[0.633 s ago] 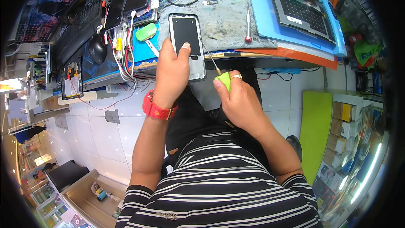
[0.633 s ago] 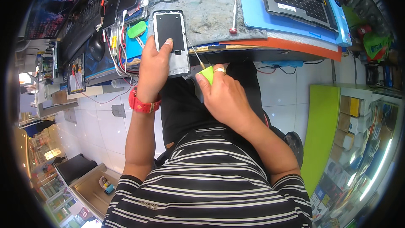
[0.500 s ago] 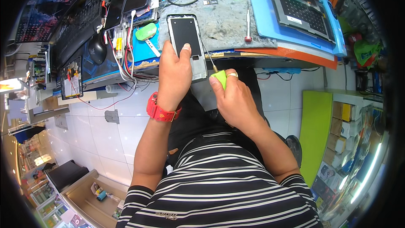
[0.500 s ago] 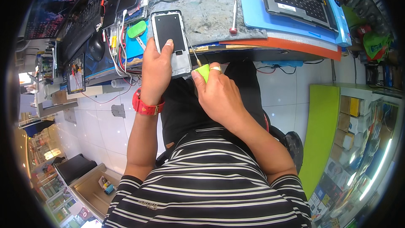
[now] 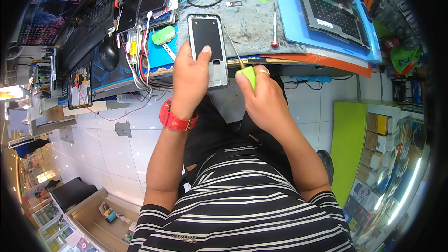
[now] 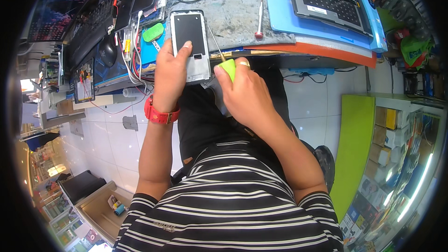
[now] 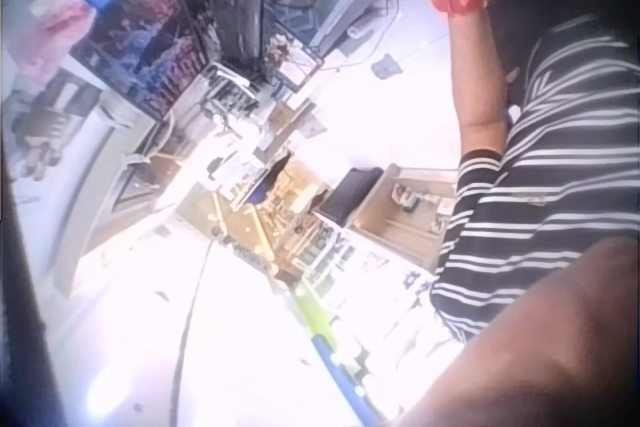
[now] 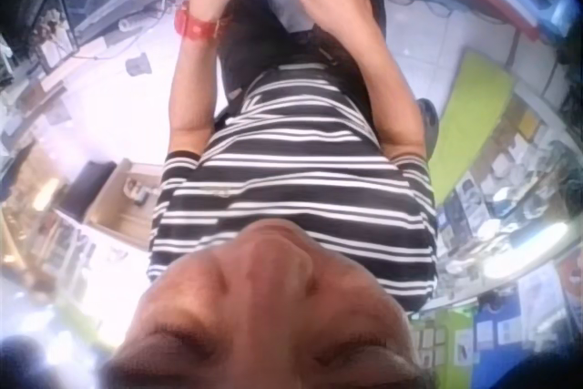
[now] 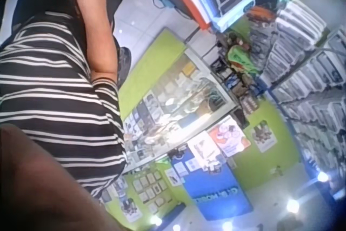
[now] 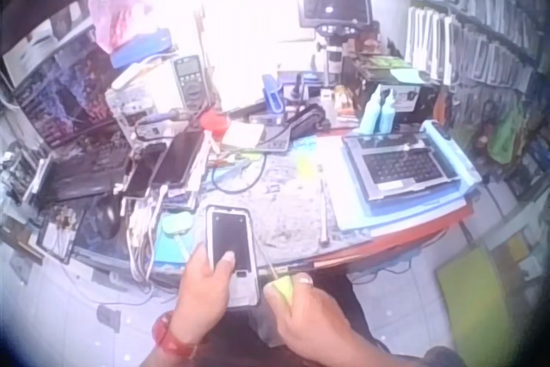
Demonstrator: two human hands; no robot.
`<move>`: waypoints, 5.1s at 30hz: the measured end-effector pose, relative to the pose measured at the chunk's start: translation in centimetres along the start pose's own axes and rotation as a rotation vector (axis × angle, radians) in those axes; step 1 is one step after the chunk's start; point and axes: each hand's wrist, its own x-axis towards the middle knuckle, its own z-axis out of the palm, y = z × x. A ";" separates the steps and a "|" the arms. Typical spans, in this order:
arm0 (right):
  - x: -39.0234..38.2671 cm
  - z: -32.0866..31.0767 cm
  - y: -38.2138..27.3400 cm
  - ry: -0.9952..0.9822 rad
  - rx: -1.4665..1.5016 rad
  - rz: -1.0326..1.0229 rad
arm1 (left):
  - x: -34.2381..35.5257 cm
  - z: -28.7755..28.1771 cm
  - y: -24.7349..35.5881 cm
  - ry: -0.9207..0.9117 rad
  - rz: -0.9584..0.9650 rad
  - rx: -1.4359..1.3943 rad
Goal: The person uses a green pry tool and a silver spudger to open a smartphone and manipulate its internal components at a workstation.
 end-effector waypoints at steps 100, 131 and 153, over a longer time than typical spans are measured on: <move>-2.1 -2.4 5.4 0.059 -0.135 -0.094 | 4.0 2.4 -0.2 0.052 0.138 -0.517; -7.4 2.2 5.6 -0.098 0.071 -0.052 | 0.2 4.1 -0.2 0.409 0.379 -0.523; -4.2 -0.8 5.8 0.014 -0.009 -0.091 | -1.4 -0.6 1.7 0.486 0.268 -0.656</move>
